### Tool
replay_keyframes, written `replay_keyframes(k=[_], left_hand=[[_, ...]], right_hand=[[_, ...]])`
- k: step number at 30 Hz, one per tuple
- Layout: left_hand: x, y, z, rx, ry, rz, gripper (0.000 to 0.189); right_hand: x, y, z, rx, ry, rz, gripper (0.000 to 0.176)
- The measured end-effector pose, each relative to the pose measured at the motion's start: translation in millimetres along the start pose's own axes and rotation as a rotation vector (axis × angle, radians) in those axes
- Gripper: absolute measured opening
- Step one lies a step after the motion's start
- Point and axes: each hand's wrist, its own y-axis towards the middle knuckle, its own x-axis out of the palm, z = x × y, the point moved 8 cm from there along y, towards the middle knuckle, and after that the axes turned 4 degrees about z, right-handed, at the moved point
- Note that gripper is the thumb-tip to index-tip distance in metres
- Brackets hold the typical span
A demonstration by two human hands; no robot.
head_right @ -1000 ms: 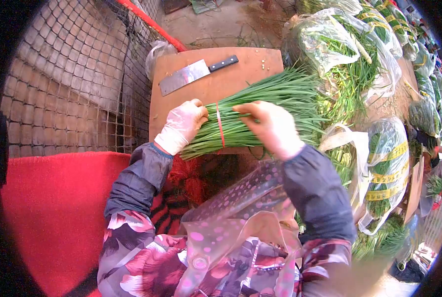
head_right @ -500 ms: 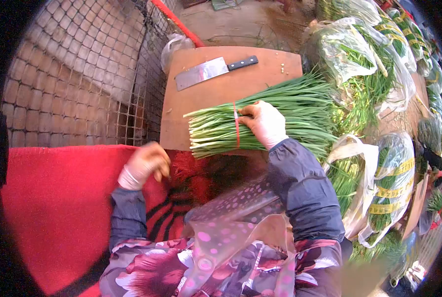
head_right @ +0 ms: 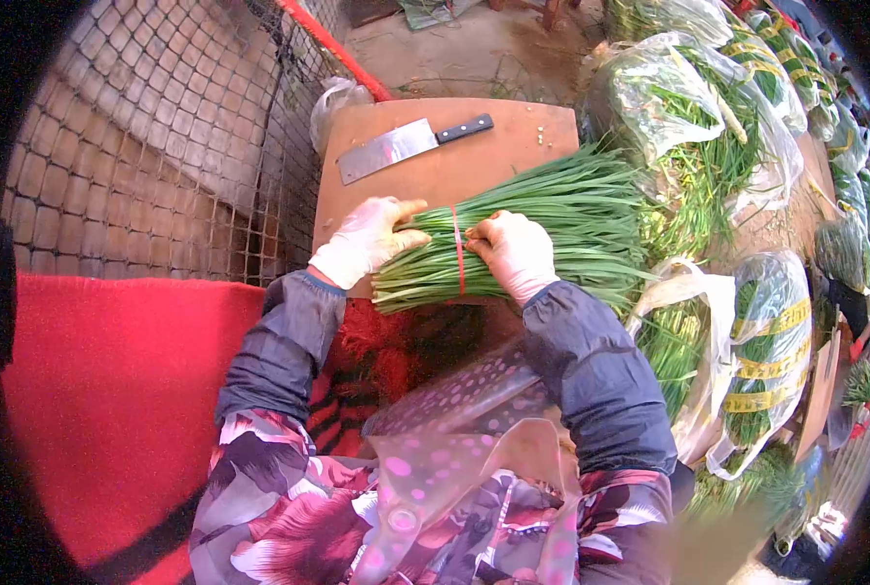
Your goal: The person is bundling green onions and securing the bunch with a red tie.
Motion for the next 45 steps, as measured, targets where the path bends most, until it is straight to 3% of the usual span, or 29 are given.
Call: replay_keyframes(k=[4,5,9,12,14,16,18,20,22,23,24,26,27,30,32,34,36,38,44,45], left_hand=[[27.9,-1.3,-14.0,-0.110,-0.160,0.034,0.031],[24.6,-2.6,-8.1,-0.026,-0.137,0.139,0.023],[27.5,0.6,-3.5,0.043,-0.114,0.144,0.023],[24.8,3.7,-1.5,0.105,-0.056,0.162,0.021],[27.2,8.1,-10.4,0.018,-0.038,0.160,0.020],[30.0,12.6,-15.3,0.012,-0.043,0.159,0.019],[38.2,15.3,-16.2,0.039,-0.120,0.103,0.020],[36.5,14.0,-5.1,0.042,-0.124,0.082,0.018],[20.8,5.9,9.9,0.130,-0.129,0.291,0.018],[19.7,4.1,12.7,0.139,-0.125,0.293,0.018],[24.9,2.9,12.7,0.115,-0.081,0.228,0.044],[28.9,2.4,13.9,0.057,0.003,0.095,0.102],[43.8,1.8,13.0,0.009,0.107,-0.167,0.132],[48.6,-4.1,21.7,-0.063,0.105,-0.316,0.129],[54.2,-10.8,29.7,-0.052,0.113,-0.276,0.124],[54.9,-22.5,43.6,-0.054,0.286,-0.204,0.120],[53.7,-38.5,56.3,0.015,0.416,-0.046,0.111],[56.6,-45.1,61.6,0.036,0.485,0.016,0.110],[49.4,-41.2,57.4,-0.002,0.414,0.028,0.110],[47.4,-35.1,51.3,0.013,0.330,0.052,0.110]], right_hand=[[-0.4,0.4,8.0,0.135,0.211,-0.072,0.026],[0.4,1.6,9.8,0.164,0.256,-0.103,0.031],[-3.2,5.3,20.5,0.286,0.253,-0.090,0.029],[-22.0,6.5,30.1,0.099,-0.169,0.037,0.025],[-36.5,-1.6,49.8,0.145,-0.227,-0.083,0.025],[-59.5,-4.5,44.9,0.089,-0.315,-0.010,0.019],[-86.0,6.8,-8.0,-0.220,-0.141,0.187,0.024],[-73.1,29.1,-31.6,-0.410,-0.004,0.221,0.033],[-41.6,49.7,-36.1,-0.423,-0.086,0.228,0.034],[-32.0,53.7,-37.0,-0.422,-0.164,0.316,0.032],[-25.9,51.2,-30.3,-0.422,-0.166,0.320,0.032],[17.4,42.2,3.7,-0.118,-0.282,-0.175,0.029],[7.4,31.7,4.9,-0.191,-0.120,0.004,0.028],[3.3,16.7,7.4,-0.098,-0.099,-0.036,0.025],[-7.0,27.1,-1.7,-0.114,-0.006,-0.027,0.025],[-28.5,43.1,-6.0,0.086,-0.111,-0.019,0.030],[-29.9,48.2,-17.9,0.141,-0.147,-0.084,0.039],[-2.3,31.8,-21.0,0.170,-0.378,-0.470,0.046],[13.0,32.0,-18.6,0.220,-0.363,-0.440,0.046],[2.7,33.1,-25.2,0.227,-0.140,-0.306,0.042]])
